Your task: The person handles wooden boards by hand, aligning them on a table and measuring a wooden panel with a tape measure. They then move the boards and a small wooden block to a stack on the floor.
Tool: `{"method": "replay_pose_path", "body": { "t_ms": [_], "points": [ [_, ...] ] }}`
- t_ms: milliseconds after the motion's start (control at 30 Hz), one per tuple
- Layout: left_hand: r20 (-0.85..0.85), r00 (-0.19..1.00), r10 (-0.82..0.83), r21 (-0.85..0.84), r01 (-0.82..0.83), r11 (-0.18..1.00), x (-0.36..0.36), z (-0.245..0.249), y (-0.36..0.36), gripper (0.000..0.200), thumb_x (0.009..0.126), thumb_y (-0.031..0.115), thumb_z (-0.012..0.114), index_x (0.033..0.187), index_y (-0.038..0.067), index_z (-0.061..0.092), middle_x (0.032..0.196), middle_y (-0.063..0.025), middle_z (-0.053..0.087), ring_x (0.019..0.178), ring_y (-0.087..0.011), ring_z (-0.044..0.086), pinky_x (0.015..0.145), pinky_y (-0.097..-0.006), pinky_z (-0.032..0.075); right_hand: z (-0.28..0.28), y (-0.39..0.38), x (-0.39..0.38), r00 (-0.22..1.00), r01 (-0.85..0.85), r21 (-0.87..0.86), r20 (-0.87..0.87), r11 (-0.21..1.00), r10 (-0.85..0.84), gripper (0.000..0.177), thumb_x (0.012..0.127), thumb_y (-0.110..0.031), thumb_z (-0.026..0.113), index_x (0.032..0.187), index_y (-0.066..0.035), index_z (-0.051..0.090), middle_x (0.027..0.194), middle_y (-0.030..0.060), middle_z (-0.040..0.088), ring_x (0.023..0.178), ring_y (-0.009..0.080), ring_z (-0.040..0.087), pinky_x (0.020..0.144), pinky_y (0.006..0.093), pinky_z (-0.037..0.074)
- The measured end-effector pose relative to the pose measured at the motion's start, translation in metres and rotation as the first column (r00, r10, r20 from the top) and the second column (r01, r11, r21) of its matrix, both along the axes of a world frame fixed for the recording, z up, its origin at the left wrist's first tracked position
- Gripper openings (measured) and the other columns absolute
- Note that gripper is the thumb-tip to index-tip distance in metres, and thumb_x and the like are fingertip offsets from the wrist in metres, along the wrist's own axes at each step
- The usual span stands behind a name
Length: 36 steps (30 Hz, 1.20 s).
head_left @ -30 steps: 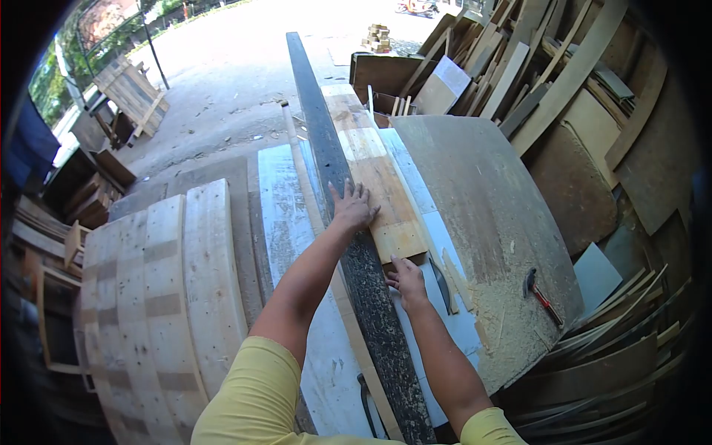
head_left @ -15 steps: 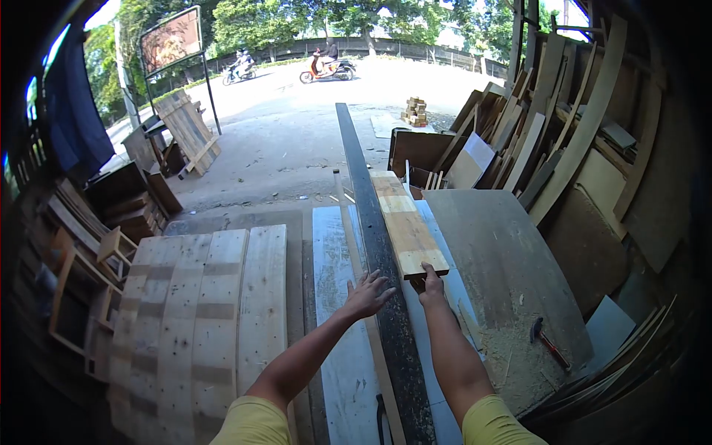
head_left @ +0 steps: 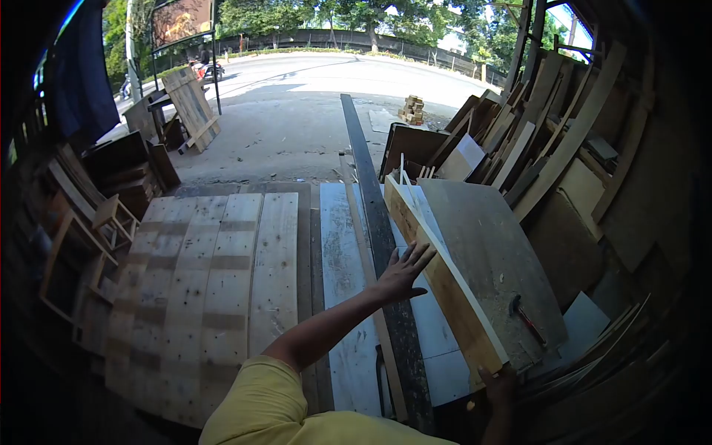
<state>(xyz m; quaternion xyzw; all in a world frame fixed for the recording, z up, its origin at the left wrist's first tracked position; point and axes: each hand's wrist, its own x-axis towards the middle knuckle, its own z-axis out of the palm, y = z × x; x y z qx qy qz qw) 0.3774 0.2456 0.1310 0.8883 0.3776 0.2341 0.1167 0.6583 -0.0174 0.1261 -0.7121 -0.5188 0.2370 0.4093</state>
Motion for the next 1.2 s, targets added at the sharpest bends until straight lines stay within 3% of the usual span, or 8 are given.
{"method": "replay_pose_path", "body": {
  "t_ms": [100, 200, 333, 500, 700, 867, 1000, 1200],
  "points": [
    [-0.03, 0.957, -0.289, 0.165, 0.29, 0.943, 0.056, 0.025, -0.031, 0.09, 0.076, 0.036, 0.077, 0.149, 0.019, 0.027, 0.156, -0.0076, 0.022, 0.148, -0.0293, 0.002, 0.116, -0.0618, -0.004, 0.051, -0.072, 0.031, 0.993, 0.012, 0.14, 0.118, 0.99, -0.029, 0.039, 0.073, -0.021, 0.079, 0.097, 0.007, 0.065, 0.085, 0.0141, 0.068, 0.08, 0.0237, 0.065, 0.072, 0.0381, 0.051],
    [0.136, 0.877, -0.461, 0.223, 0.427, 0.877, 0.103, 0.04, -0.051, 0.052, 0.076, 0.031, 0.076, 0.118, 0.012, 0.052, 0.122, -0.0091, 0.052, 0.13, -0.0303, 0.038, 0.111, -0.0559, 0.02, 0.072, -0.128, 0.08, 0.948, 0.067, 0.153, 0.298, 0.986, -0.11, 0.039, 0.078, -0.018, 0.076, 0.104, 0.008, 0.062, 0.098, 0.018, 0.066, 0.087, 0.0246, 0.064, 0.08, 0.0375, 0.05],
    [0.483, 0.704, -0.521, 0.313, 0.417, 0.854, 0.135, 0.087, -0.091, 0.035, 0.075, 0.023, 0.074, 0.098, 0.007, 0.051, 0.097, -0.0102, 0.054, 0.101, -0.0316, 0.054, 0.093, -0.0449, 0.038, 0.081, -0.151, 0.115, 0.44, 0.283, 0.76, 0.44, 0.586, -0.783, 0.047, 0.095, -0.015, 0.06, 0.133, 0.005, 0.043, 0.129, 0.0197, 0.053, 0.114, 0.0282, 0.056, 0.1, 0.0391, 0.043],
    [0.801, 0.441, -0.404, 0.246, 0.372, 0.895, 0.138, 0.185, -0.13, 0.033, 0.077, 0.015, 0.071, 0.093, 0.003, 0.045, 0.092, -0.0162, 0.049, 0.09, -0.0348, 0.054, 0.078, -0.0414, 0.045, 0.051, -0.074, 0.036, 0.922, 0.314, 0.511, 0.037, 0.801, -0.385, 0.062, 0.095, -0.04, 0.057, 0.14, -0.001, 0.04, 0.144, 0.0158, 0.041, 0.128, 0.0293, 0.045, 0.107, 0.0405, 0.034],
    [0.998, 0.065, 0.019, -0.046, 0.443, 0.895, 0.14, 0.204, -0.128, 0.038, 0.082, 0.021, 0.075, 0.096, 0.003, 0.045, 0.093, -0.0066, 0.053, 0.088, -0.0181, 0.055, 0.077, -0.0318, 0.045, 0.043, -0.05, 0.016, 0.985, 0.075, 0.26, -0.169, 0.963, -0.031, 0.06, 0.095, -0.042, 0.058, 0.133, 0.003, 0.048, 0.132, 0.017, 0.053, 0.12, 0.0266, 0.05, 0.102, 0.0364, 0.038],
    [0.971, 0.203, 0.127, -0.239, 0.783, 0.574, 0.11, 0.093, -0.065, 0.081, 0.093, 0.072, 0.019, 0.111, 0.002, 0.056, 0.095, -0.0088, 0.063, 0.089, -0.0172, 0.059, 0.082, -0.0315, 0.046, 0.038, -0.079, 0.018, 0.954, 0.291, 0.303, -0.024, 0.907, -0.298, 0.049, 0.091, -0.039, 0.065, 0.11, 0.006, 0.059, 0.102, 0.0107, 0.064, 0.093, 0.0189, 0.058, 0.083, 0.0333, 0.047],
    [0.031, 0.719, 0.694, -0.583, -0.551, 0.597, 0.041, -0.084, 0.005, 0.066, 0.09, 0.056, 0.049, 0.128, 0.001, 0.048, 0.13, -0.0237, 0.049, 0.123, -0.038, 0.048, 0.098, -0.05, 0.041, 0.01, -0.116, 0.032, 0.954, 0.263, 0.176, -0.197, 0.949, -0.228, 0.032, 0.089, -0.028, 0.07, 0.097, 0.002, 0.061, 0.089, 0.0048, 0.064, 0.08, 0.0114, 0.056, 0.072, 0.0287, 0.047],
    [-0.235, 0.568, 0.789, -0.667, -0.684, 0.294, 0.009, -0.176, 0.007, 0.056, 0.084, 0.027, 0.062, 0.133, 0.006, 0.042, 0.131, -0.0179, 0.05, 0.12, -0.0357, 0.053, 0.099, -0.0469, 0.044, -0.054, -0.188, 0.058, 0.923, 0.342, 0.028, -0.199, 0.939, -0.33, 0.029, 0.086, -0.024, 0.073, 0.087, 0.002, 0.061, 0.079, 0.0024, 0.062, 0.072, 0.0095, 0.054, 0.066, 0.027, 0.046]
  ]
}}
